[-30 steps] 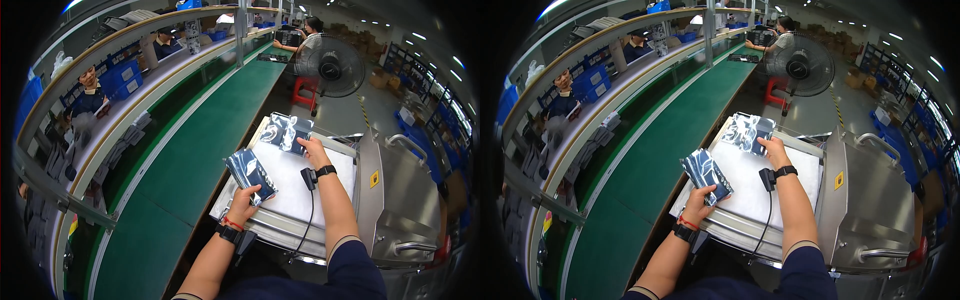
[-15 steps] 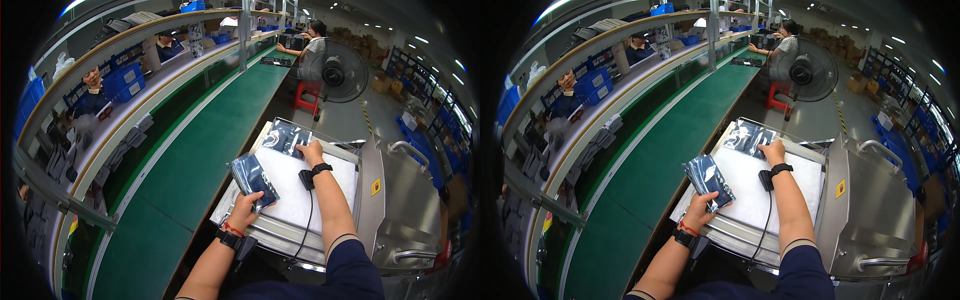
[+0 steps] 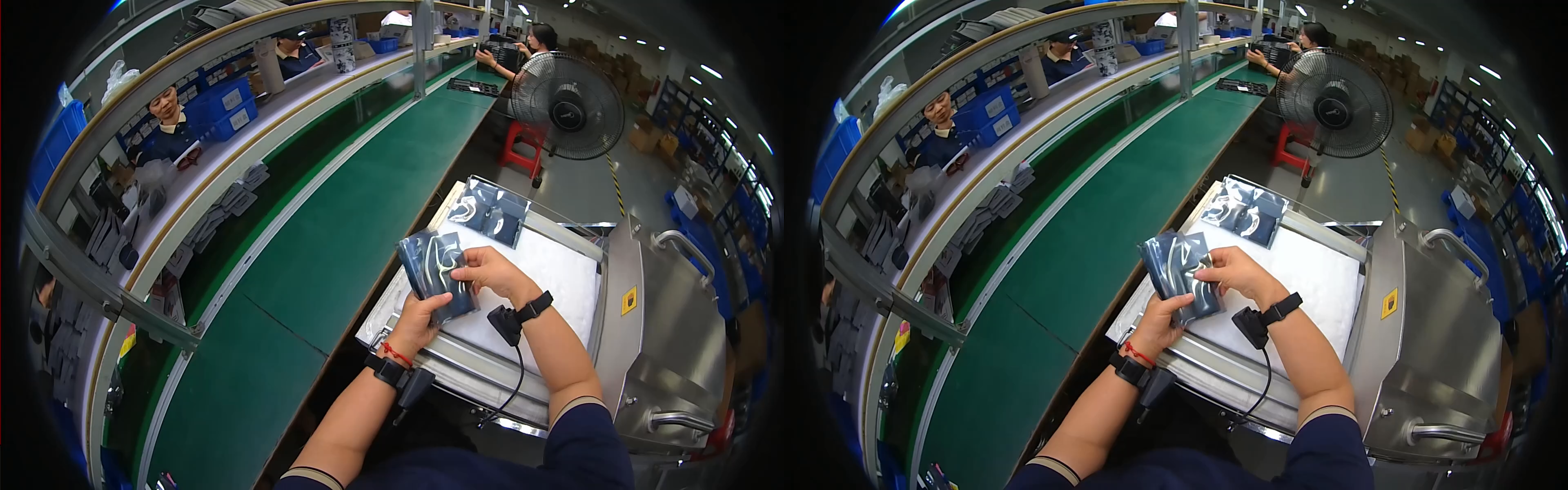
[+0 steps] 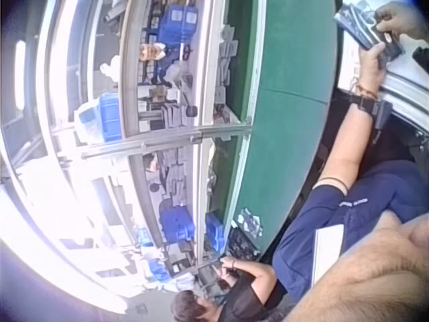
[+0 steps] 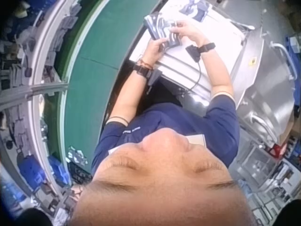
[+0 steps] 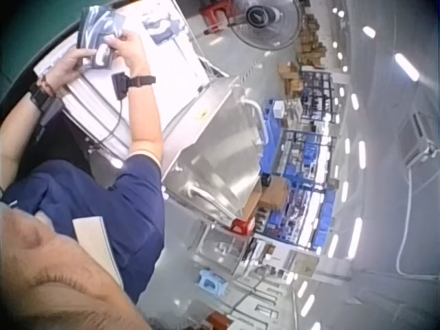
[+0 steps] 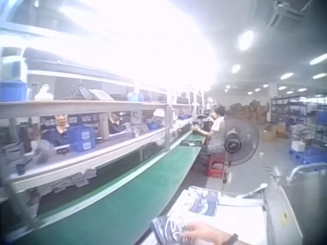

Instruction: The recorder places small components into silver pouches and then uses a vacuum sealer machine to seal multiple pouches at once.

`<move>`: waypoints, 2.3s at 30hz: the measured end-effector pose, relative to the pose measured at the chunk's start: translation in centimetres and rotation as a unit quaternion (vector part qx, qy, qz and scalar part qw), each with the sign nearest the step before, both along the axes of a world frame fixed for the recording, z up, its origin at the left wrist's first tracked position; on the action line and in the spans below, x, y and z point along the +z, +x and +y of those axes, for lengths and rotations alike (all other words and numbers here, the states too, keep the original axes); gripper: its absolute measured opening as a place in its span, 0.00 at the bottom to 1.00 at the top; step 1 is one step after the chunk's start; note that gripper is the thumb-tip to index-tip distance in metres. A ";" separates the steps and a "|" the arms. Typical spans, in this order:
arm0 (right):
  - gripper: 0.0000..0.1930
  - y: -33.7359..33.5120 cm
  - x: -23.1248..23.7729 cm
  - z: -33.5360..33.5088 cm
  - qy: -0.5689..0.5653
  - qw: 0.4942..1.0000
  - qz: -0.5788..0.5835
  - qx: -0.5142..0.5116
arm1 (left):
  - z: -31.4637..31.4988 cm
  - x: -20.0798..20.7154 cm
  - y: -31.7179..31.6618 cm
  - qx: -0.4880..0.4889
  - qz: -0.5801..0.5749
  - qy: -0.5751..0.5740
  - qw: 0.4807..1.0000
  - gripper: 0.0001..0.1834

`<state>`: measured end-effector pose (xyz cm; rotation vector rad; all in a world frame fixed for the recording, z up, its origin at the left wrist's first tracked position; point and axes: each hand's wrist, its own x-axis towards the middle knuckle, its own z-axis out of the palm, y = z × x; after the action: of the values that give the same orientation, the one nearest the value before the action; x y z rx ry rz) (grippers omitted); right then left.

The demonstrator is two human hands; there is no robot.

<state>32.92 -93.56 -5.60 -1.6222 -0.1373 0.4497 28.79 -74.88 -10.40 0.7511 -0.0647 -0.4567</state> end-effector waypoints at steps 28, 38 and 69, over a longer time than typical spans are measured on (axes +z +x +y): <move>0.17 7.3 -6.8 -16.1 -0.342 0.792 -0.119 -0.492 | 0.5 0.6 -0.3 -0.023 0.042 -0.021 0.999 0.20; 0.25 5.3 -2.9 -9.6 -0.279 0.828 -0.221 -0.434 | -0.7 -0.4 -0.2 0.020 0.023 0.017 0.999 0.15; 0.29 2.3 -4.7 -20.0 -0.465 0.715 -0.111 -0.510 | -0.4 0.3 0.0 -0.042 0.003 -0.008 0.999 0.21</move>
<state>35.24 -113.52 -10.35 -2.4018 0.9373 -0.6793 28.84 -75.25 -10.08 0.7339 -0.0935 -0.5387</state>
